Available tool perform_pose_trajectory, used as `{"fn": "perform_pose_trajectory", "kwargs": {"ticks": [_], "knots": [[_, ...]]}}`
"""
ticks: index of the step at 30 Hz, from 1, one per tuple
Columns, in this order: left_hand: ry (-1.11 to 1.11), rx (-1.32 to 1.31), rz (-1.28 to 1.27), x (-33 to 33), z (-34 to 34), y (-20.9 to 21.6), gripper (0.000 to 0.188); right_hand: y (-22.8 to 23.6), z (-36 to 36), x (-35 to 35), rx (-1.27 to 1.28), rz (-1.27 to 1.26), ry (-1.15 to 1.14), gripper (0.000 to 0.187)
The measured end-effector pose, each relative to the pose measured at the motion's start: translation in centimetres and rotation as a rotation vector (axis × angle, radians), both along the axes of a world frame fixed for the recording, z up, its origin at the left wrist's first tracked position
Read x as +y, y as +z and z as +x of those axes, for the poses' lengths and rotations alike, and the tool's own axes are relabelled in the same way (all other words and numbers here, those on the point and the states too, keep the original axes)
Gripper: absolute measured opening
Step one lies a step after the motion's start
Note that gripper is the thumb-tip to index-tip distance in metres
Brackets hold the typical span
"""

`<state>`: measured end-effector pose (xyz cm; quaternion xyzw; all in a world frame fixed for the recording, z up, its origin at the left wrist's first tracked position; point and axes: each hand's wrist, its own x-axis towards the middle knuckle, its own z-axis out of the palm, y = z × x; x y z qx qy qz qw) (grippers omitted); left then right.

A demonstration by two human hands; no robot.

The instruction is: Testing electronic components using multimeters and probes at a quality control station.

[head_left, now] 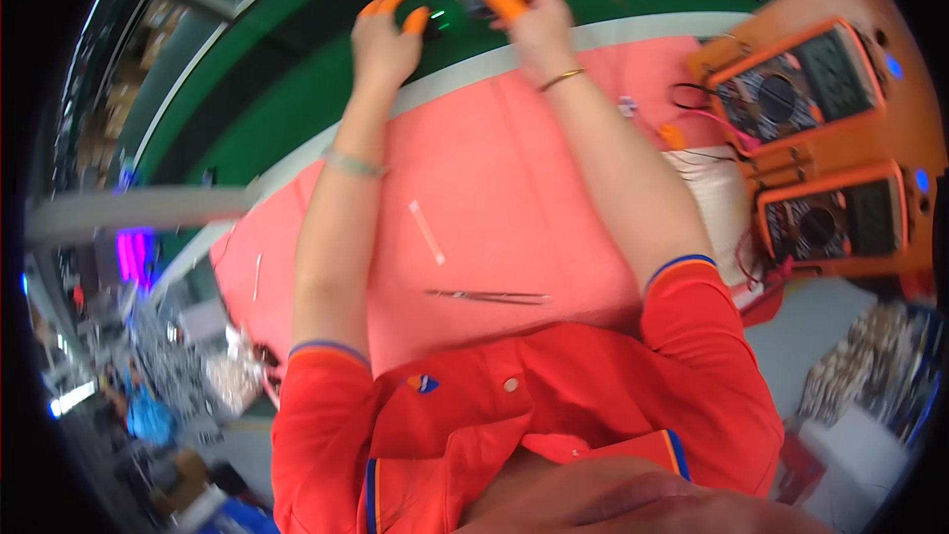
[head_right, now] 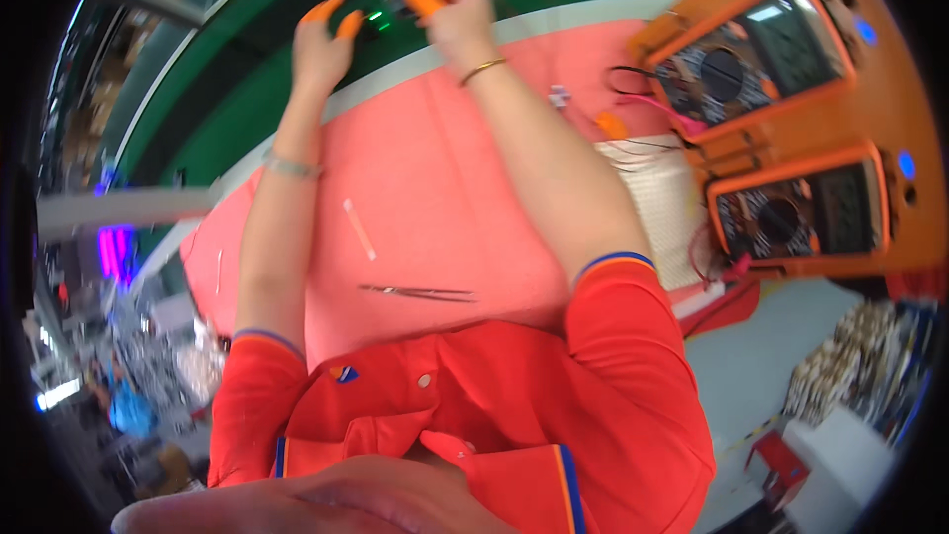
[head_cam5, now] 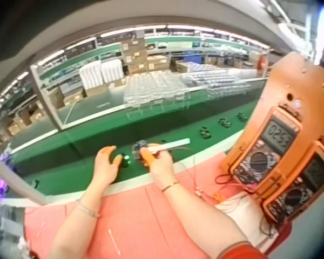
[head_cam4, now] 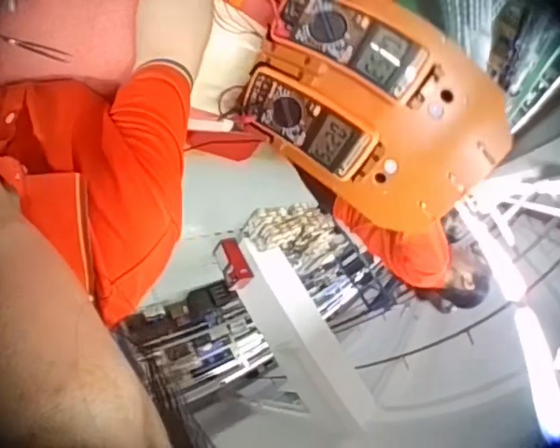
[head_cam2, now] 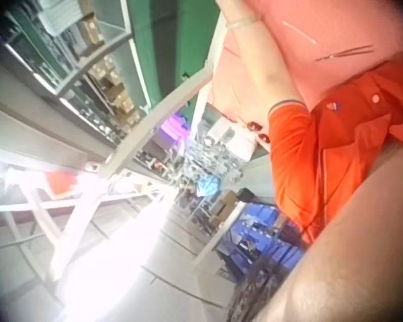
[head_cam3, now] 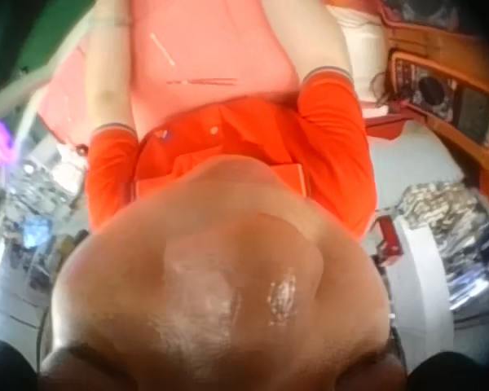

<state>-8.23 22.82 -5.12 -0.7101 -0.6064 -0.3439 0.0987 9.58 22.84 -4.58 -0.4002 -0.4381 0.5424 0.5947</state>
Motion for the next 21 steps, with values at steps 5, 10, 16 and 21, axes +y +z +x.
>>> {"fn": "perform_pose_trajectory", "kwargs": {"ticks": [5,10,16,21], "knots": [[-0.224,-0.89,-0.409,-4.2,2.6,2.2,0.028,0.2,-1.6,-1.8,0.083,0.137,0.221,0.021],[-0.242,-1.068,-0.426,-6.1,3.1,3.2,0.024,0.8,-1.3,-2.9,0.112,0.077,0.315,0.019],[-0.284,-1.152,-0.403,-6.8,2.3,2.4,0.026,1.1,-1.9,-3.6,0.162,0.054,0.402,0.016],[-0.383,-1.256,-0.375,-6.4,2.0,1.4,0.027,1.0,-2.0,-3.7,0.205,0.058,0.401,0.016]]}}
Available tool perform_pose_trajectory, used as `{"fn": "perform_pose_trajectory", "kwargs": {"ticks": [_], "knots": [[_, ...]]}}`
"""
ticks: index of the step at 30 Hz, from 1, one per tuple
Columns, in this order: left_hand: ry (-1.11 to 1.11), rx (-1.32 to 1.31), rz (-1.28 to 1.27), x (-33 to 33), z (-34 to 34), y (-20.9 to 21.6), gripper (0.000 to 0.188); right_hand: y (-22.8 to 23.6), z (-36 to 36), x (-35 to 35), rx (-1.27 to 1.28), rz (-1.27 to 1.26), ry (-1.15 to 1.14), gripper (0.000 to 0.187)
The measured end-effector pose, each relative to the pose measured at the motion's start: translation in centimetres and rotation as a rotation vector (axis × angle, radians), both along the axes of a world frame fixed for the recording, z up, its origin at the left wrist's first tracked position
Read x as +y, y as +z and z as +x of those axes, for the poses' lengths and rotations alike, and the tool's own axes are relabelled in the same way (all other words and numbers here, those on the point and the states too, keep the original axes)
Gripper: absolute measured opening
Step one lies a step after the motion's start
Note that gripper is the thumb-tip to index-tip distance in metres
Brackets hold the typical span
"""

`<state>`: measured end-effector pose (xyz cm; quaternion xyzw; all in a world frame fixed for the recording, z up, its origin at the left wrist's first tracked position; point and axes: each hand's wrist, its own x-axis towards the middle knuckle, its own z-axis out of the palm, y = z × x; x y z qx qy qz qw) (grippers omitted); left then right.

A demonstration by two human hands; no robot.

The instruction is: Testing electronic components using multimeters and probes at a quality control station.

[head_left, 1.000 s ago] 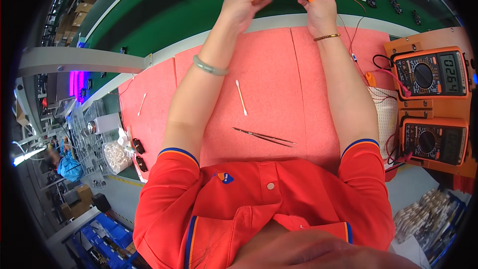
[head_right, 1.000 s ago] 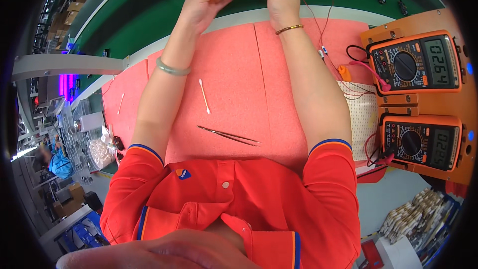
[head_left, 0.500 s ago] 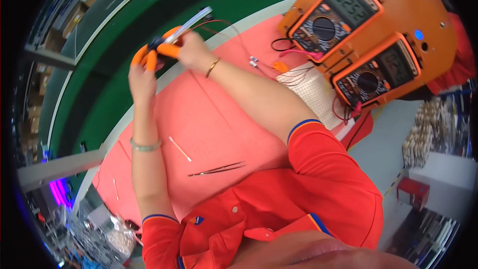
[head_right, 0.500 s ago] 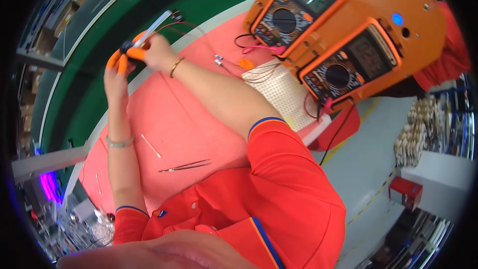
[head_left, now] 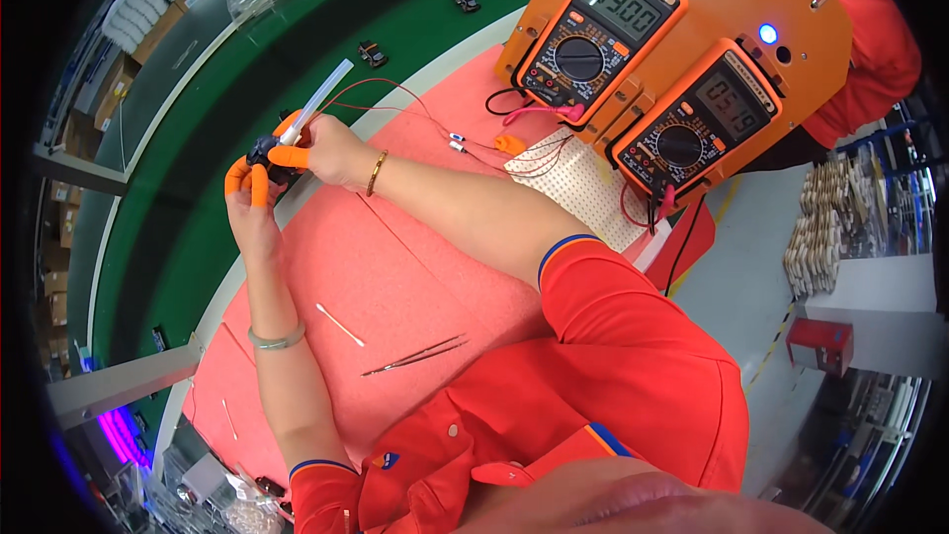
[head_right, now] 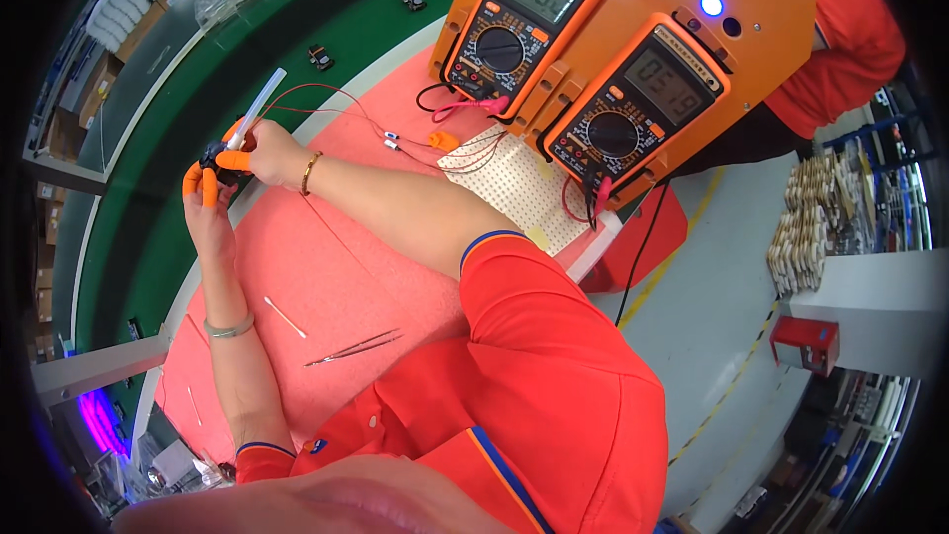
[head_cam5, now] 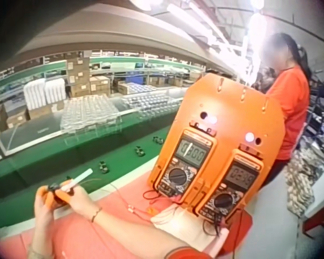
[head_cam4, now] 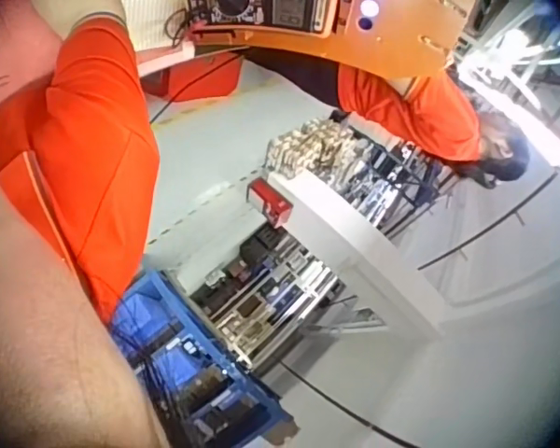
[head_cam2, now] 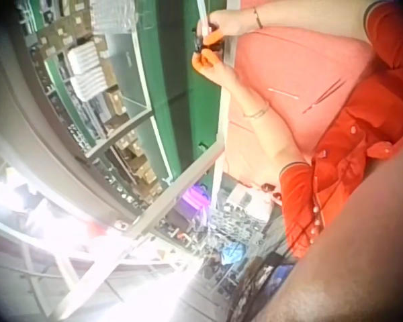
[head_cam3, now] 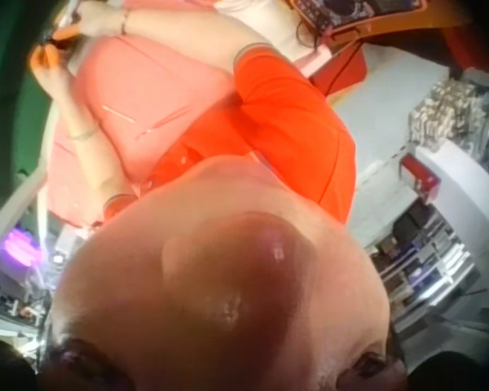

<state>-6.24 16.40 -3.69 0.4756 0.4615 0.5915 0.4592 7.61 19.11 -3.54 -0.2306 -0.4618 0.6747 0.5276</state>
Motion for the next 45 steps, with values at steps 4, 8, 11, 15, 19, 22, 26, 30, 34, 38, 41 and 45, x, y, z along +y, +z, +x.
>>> {"fn": "perform_pose_trajectory", "kwargs": {"ticks": [4,8,11,15,19,22,26,30,34,38,41,45], "knots": [[0.026,0.119,0.003,0.6,-0.6,-0.7,0.027,-0.1,-0.2,-0.1,-0.035,0.025,-0.036,0.016],[0.002,-0.057,-0.114,1.4,-0.9,-0.9,0.029,-0.2,-0.2,-0.1,-0.196,0.077,-0.171,0.016],[0.043,0.126,-0.104,1.7,-1.8,-1.3,0.032,-1.0,-1.0,0.5,-0.283,0.193,-0.383,0.013],[0.057,0.189,-0.029,0.5,-1.7,0.0,0.041,-1.0,0.8,2.5,-0.2,0.002,-0.556,0.016],[-0.22,-0.204,0.021,-1.4,0.3,3.3,0.037,-1.2,1.8,3.0,-0.098,-0.215,-0.546,0.014],[-0.305,-0.298,0.036,-2.1,0.6,4.3,0.038,-0.9,1.1,2.5,-0.093,-0.185,-0.489,0.016],[-0.425,-0.618,-0.032,-1.5,0.9,4.5,0.04,-1.3,1.2,2.6,-0.142,-0.164,-0.466,0.018],[-0.385,-0.942,-0.181,0.4,0.2,3.8,0.034,-1.1,1.1,2.4,-0.164,-0.155,-0.459,0.018],[-0.202,-0.743,-0.207,3.1,-1.3,2.0,0.024,-0.9,0.4,2.1,-0.212,-0.128,-0.422,0.018],[0.215,0.568,-0.267,4.7,-1.3,0.8,0.04,-2.0,0.8,2.9,-0.201,-0.154,-0.414,0.017],[0.344,1.056,-0.189,4.1,-3.8,-0.1,0.037,-1.9,1.1,2.7,-0.134,-0.169,-0.383,0.018],[0.545,1.656,-0.093,2.9,-8.8,-0.7,0.035,-1.7,0.9,2.5,-0.182,-0.157,-0.395,0.019]]}}
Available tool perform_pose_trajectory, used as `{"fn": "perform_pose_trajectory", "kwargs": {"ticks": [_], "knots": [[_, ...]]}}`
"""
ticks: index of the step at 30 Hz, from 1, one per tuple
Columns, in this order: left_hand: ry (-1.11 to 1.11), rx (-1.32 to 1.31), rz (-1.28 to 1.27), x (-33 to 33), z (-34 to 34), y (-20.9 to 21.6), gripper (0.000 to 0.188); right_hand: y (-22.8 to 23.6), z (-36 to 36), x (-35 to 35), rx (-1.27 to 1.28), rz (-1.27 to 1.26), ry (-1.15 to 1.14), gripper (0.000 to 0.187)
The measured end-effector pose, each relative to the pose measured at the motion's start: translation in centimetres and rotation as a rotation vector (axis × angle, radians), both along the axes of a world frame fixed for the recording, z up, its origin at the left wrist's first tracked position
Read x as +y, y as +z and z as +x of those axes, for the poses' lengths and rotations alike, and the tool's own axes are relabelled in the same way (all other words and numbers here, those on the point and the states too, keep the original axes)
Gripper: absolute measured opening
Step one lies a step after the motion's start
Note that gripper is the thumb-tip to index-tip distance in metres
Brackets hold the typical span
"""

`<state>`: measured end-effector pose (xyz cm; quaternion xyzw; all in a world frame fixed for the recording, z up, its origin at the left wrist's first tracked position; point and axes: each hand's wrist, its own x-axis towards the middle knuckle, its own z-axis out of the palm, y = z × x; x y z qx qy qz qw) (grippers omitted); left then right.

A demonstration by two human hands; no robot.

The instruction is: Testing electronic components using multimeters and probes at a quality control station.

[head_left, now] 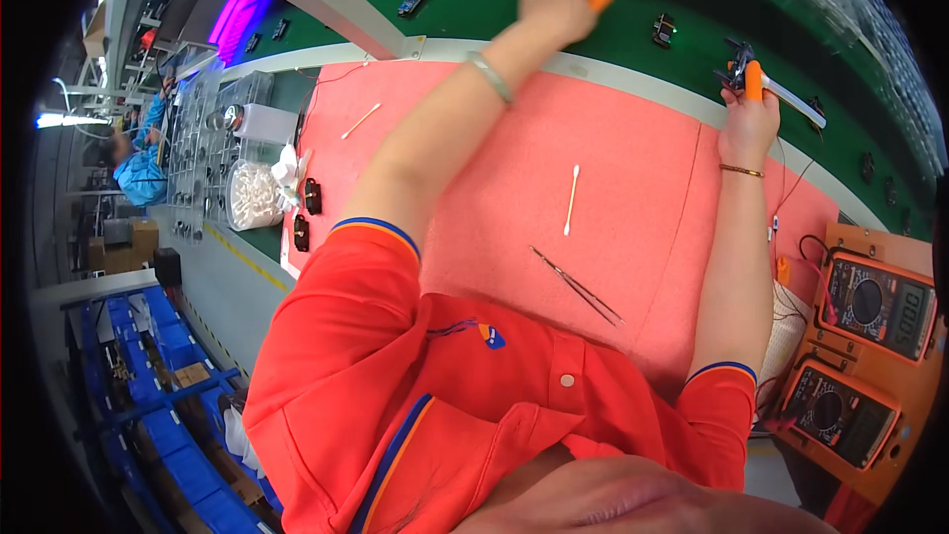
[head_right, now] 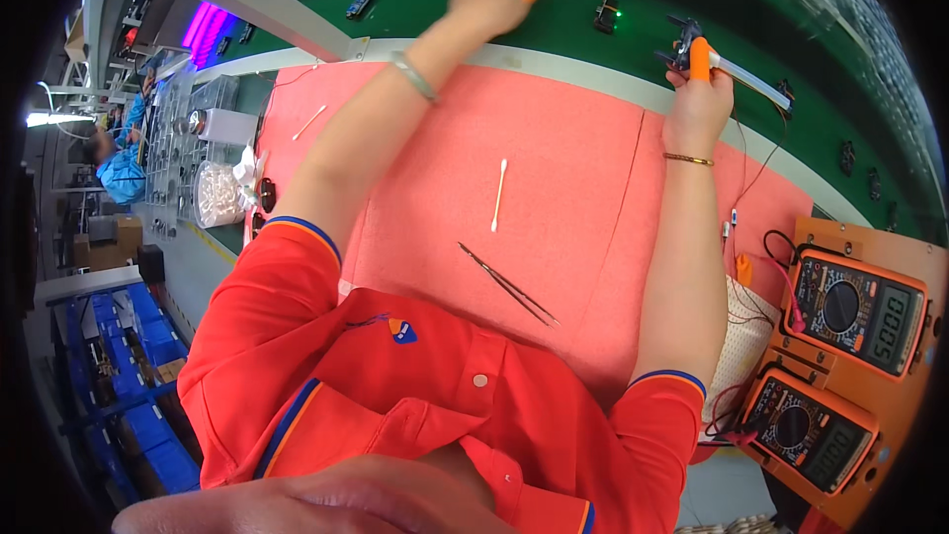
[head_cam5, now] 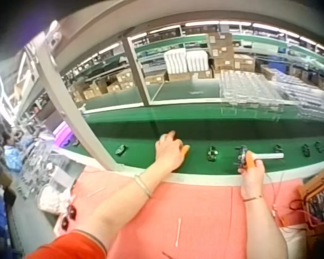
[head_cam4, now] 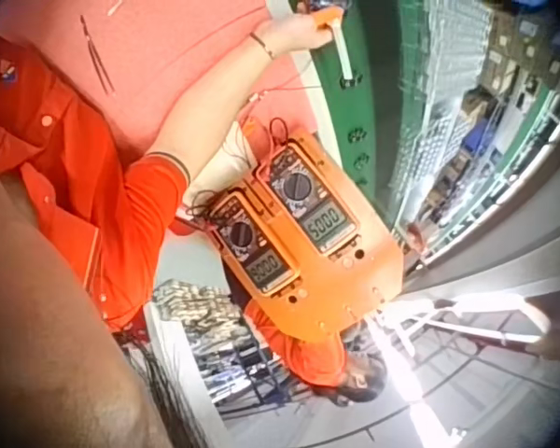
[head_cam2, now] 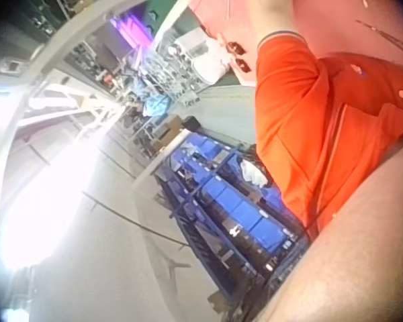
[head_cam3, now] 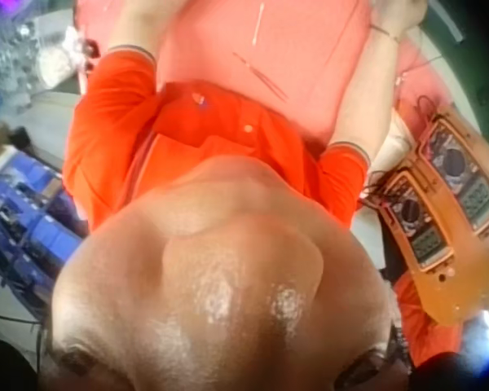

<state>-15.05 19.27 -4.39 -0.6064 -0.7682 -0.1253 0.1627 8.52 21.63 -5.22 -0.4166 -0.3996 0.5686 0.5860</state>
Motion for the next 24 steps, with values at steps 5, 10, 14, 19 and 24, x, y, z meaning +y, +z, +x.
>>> {"fn": "perform_pose_trajectory", "kwargs": {"ticks": [5,10,14,19,24], "knots": [[0.532,0.057,-0.377,-5.7,-12.8,1.0,0.027,0.3,-0.2,-0.2,0.01,0.033,0.006,0.019],[0.213,-0.328,-0.288,-7.3,-13.5,1.6,0.034,0.1,-0.8,-0.3,-0.085,0.055,0.054,0.02],[-0.093,-0.797,-0.211,-6.8,-4.8,3.1,0.041,0.1,-1.4,-1.5,-0.139,0.285,0.194,0.021],[-0.365,-1.062,-0.158,-7.1,3.2,4.3,0.028,1.4,-2.8,-3.3,-0.139,0.413,0.281,0.023],[-0.38,-1.107,-0.13,-6.4,6.7,4.2,0.031,1.8,-2.4,-3.9,-0.137,0.4,0.238,0.024]]}}
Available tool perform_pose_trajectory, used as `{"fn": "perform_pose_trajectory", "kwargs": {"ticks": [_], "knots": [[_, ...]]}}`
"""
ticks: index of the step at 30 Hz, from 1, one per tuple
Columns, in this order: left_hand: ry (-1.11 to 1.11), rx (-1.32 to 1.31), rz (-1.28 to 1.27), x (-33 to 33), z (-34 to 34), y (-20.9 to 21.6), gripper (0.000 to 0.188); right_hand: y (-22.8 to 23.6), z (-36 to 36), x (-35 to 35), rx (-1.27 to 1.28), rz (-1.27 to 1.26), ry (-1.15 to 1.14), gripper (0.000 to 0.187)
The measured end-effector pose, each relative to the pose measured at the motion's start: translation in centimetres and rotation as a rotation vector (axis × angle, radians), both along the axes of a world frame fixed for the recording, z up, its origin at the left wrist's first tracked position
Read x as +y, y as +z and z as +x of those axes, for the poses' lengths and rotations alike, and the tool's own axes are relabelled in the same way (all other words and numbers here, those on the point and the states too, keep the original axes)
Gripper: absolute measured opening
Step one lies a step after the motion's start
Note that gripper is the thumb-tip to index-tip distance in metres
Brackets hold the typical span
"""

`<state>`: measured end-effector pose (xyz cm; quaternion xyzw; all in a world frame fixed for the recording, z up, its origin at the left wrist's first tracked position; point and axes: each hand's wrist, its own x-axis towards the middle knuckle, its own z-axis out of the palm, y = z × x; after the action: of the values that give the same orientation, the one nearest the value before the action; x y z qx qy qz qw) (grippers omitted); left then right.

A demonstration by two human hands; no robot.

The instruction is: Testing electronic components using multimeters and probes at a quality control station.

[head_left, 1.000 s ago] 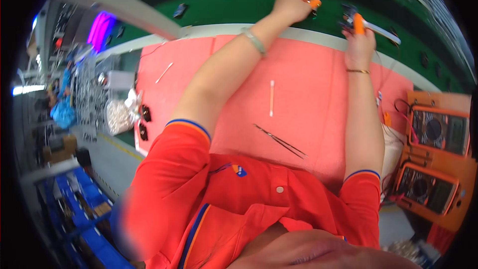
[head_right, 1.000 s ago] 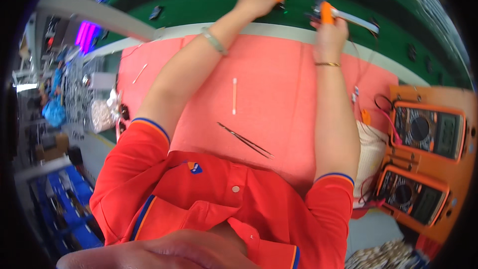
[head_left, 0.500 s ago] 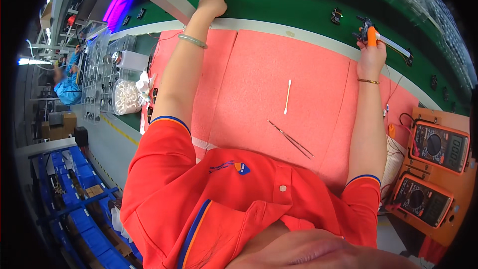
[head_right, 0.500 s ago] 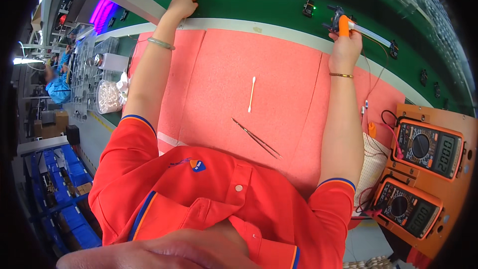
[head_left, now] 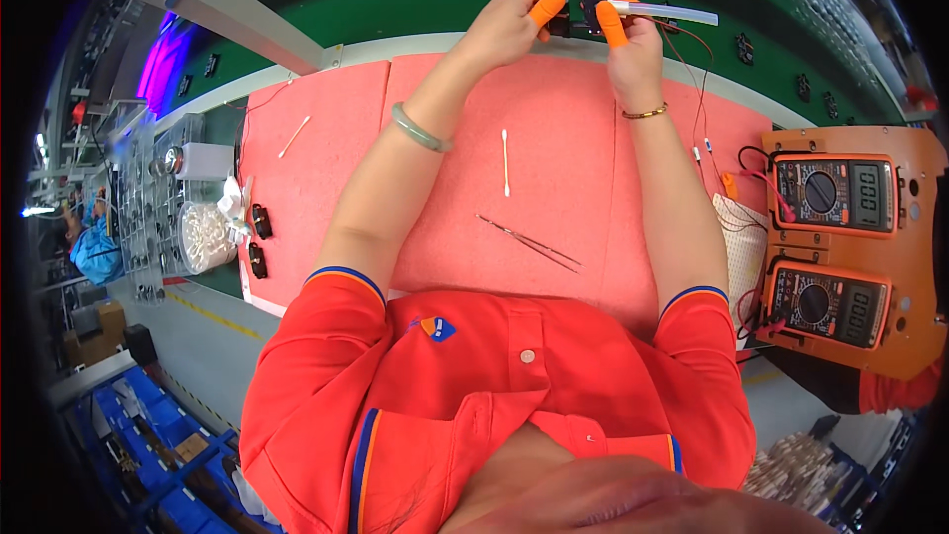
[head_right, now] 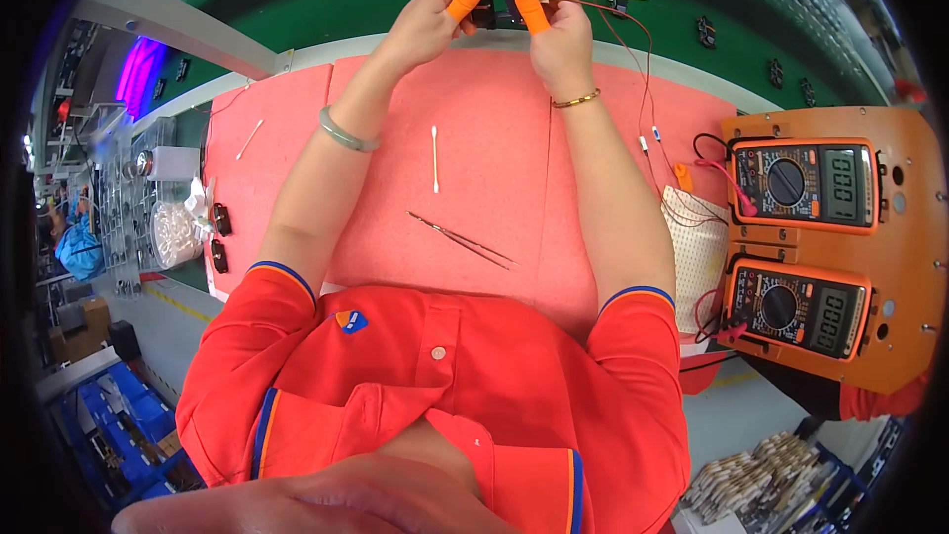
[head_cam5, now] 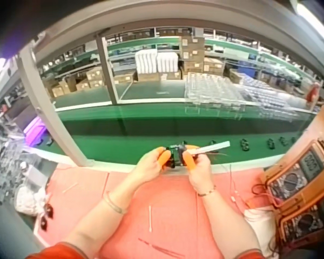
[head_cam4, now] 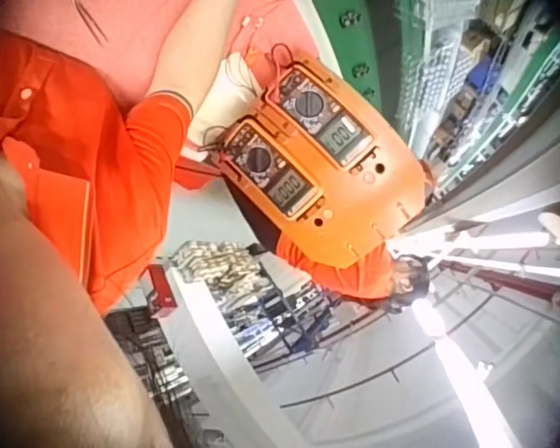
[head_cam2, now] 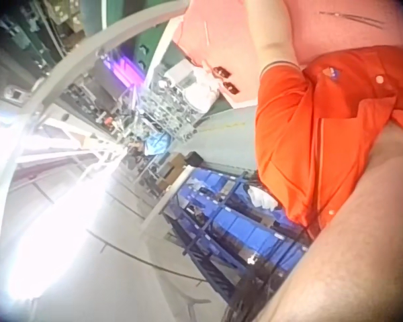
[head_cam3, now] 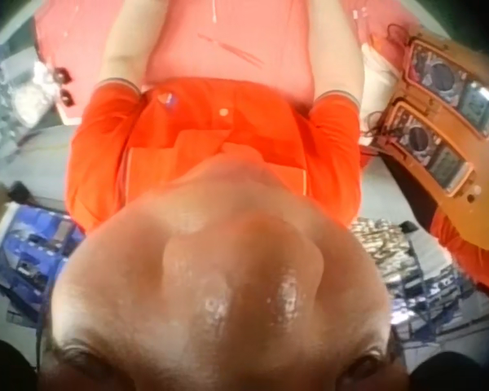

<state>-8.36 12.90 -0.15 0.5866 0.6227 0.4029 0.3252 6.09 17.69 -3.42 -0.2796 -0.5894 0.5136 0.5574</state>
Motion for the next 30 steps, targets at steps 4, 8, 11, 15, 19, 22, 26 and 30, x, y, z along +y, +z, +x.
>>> {"fn": "perform_pose_trajectory", "kwargs": {"ticks": [4,8,11,15,19,22,26,30], "knots": [[0.046,0.133,0.015,1.1,0.5,-0.3,0.031,-0.3,0.3,0.3,-0.1,-0.059,0.016,0.024],[0.075,0.076,0.113,1.9,1.0,-1.5,0.031,-0.3,-0.1,0.6,-0.105,-0.139,0.09,0.023],[0.074,0.018,0.06,1.9,1.2,-1.7,0.03,-0.6,-0.2,1.1,-0.02,-0.186,0.127,0.023],[0.098,0.392,0.151,2.5,-1.7,-1.3,0.025,-0.6,0.6,1.6,-0.146,-0.119,-0.014,0.022],[0.184,1.082,-0.279,3.5,-8.4,0.9,0.023,-0.6,1.1,2.0,-0.081,-0.195,-0.015,0.023],[0.336,1.664,-0.688,2.1,-16.6,0.1,0.027,-0.6,0.6,1.8,-0.052,-0.249,-0.009,0.024],[0.372,1.592,-1.455,2.5,-21.2,-0.2,0.036,-1.0,0.7,2.0,-0.086,-0.255,-0.054,0.026],[0.186,1.483,-1.646,3.3,-23.1,-0.6,0.036,-0.7,1.2,2.0,-0.117,-0.275,-0.101,0.023]]}}
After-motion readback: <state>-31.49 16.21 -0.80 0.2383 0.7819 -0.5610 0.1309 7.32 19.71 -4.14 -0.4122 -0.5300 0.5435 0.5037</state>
